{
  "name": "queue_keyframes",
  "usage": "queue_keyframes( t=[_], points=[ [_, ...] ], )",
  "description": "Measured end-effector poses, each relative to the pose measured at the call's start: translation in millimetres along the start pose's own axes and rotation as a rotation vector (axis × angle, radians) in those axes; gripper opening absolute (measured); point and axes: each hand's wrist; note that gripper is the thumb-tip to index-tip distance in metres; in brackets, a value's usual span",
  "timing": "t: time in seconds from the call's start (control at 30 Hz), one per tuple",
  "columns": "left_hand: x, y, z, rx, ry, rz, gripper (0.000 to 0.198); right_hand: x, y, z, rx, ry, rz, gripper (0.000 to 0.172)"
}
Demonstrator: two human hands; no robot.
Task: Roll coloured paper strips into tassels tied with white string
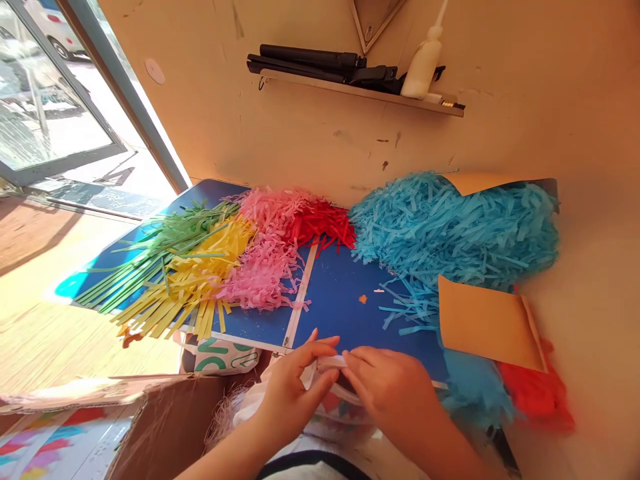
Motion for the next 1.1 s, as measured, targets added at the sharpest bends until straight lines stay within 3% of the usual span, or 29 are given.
queue_keyframes(
  t=[0.1,0.23,0.4,0.53,0.6,0.67,0.77,0.83,1.0,1.1],
  points=[
    [3,-7,3.5,0.080,0.046,0.162,0.017,-2,0,-2,0.055,-0.009,-0.024,0.032],
    [11,-15,-0.5,0.253,0.088,0.424,0.020,-18,19,-13,0.241,-0.050,0.105,0.020],
    [23,5,-7.1,0.697,0.107,0.560,0.028,-26,29,-19,0.312,-0.039,0.246,0.015],
    [30,30,-1.3,1.027,-0.099,0.610,0.065,-18,21,-17,0.313,-0.008,0.252,0.014],
    [33,34,1.5,1.149,-0.230,0.679,0.073,-20,20,-16,0.360,0.007,0.271,0.009],
    [37,33,1.7,1.216,-0.284,0.739,0.058,-27,21,-13,0.482,0.053,0.339,0.010],
    [41,30,1.0,1.257,-0.234,0.787,0.041,-39,25,-9,0.705,0.166,0.475,0.022],
    [42,33,4.6,1.293,-0.202,0.823,0.043,-43,24,-7,0.752,0.239,0.523,0.017],
    [42,42,19.8,1.356,-0.271,0.854,0.060,-50,15,6,0.802,0.384,0.580,0.011],
    [47,36,18.5,1.360,-0.244,0.870,0.051,-58,6,31,0.972,0.600,0.702,0.038]
  ],
)
Point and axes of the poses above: each hand's wrist, its own x-axis towards the middle knuckle, its own z-axis out of the palm, y = z × x, and after that the axes turned 14 degrees about -z, right-handed
